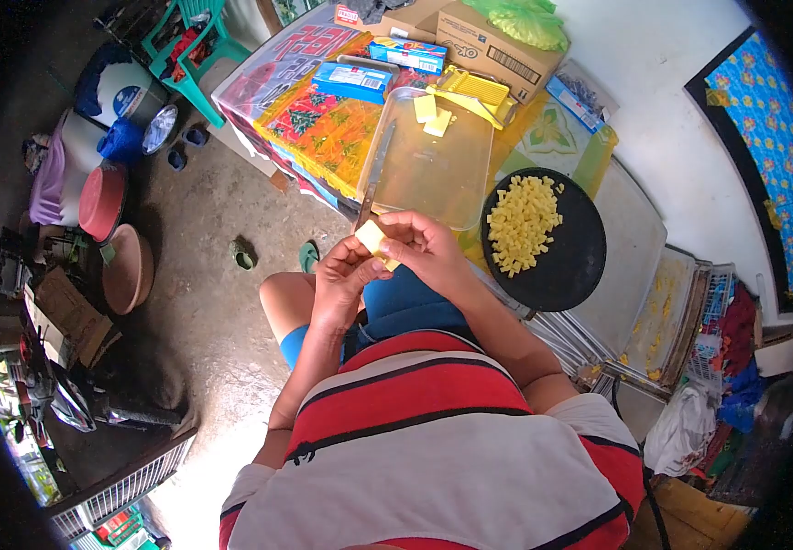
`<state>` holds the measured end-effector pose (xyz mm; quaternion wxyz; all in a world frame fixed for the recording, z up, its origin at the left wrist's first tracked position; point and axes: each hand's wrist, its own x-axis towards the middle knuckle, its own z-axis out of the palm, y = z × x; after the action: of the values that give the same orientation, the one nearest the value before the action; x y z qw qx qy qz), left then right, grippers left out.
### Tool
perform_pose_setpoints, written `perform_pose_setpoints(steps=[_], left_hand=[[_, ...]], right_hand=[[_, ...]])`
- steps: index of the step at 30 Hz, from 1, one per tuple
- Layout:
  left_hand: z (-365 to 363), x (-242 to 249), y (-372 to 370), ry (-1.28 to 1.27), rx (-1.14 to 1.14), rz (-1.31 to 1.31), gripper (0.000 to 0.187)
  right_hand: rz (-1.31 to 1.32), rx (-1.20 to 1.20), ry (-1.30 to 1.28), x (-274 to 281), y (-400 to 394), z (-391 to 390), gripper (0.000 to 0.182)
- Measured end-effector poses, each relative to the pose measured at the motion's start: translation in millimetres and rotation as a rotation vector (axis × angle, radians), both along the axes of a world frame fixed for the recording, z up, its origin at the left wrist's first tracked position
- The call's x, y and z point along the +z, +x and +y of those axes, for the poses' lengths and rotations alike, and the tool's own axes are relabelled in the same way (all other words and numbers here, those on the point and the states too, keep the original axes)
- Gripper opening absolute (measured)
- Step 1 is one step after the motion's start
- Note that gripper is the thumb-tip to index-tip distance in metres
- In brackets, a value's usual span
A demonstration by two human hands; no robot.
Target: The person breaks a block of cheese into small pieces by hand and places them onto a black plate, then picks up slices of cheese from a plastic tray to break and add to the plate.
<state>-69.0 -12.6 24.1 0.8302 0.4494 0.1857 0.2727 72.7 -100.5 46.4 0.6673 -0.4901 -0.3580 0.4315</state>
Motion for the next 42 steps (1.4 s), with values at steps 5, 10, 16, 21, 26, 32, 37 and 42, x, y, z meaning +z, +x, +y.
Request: perform_pose_setpoints(steps=[5, 10, 16, 21, 26, 32, 37, 42], left_hand=[[0, 10, 0, 0.032, -0.018, -0.004, 0.035], [0, 11, -1, 0.034, -0.015, 0.012, 0.035], [1, 13, -2, 0.026, -0.034, 0.01, 0.039], [-2, 12, 0, 0.09, -0.056, -0.01, 0.046], [-1, 16, -1, 0.063, -0.092, -0.006, 0.048], [0, 13, -4, 0.08, -0.122, -0.017, 0.048], [0, 12, -4, 0.079, -0.135, -0.034, 0.047], [0, 12, -5, -0.086, -0.071, 0.024, 0.033]], right_hand=[[-0.006, -0.013, -0.003, 0, 0, -1, 0.028], [0.034, 0.011, -0.021, 3, 2, 0, 0.029], [0.065, 0.014, -0.007, 5, 0, 0, 0.027], [0.004, -0.033, -0.002, 0, 1, 1, 0.025], [0.036, -0.013, -0.009, 8, 1, 0, 0.026], [0.109, 0.035, -0.055, 7, 5, -1, 0.026], [0.117, 0.047, -0.067, 5, 5, -2, 0.027], [0.113, 0.095, -0.074, 7, 4, -3, 0.028]])
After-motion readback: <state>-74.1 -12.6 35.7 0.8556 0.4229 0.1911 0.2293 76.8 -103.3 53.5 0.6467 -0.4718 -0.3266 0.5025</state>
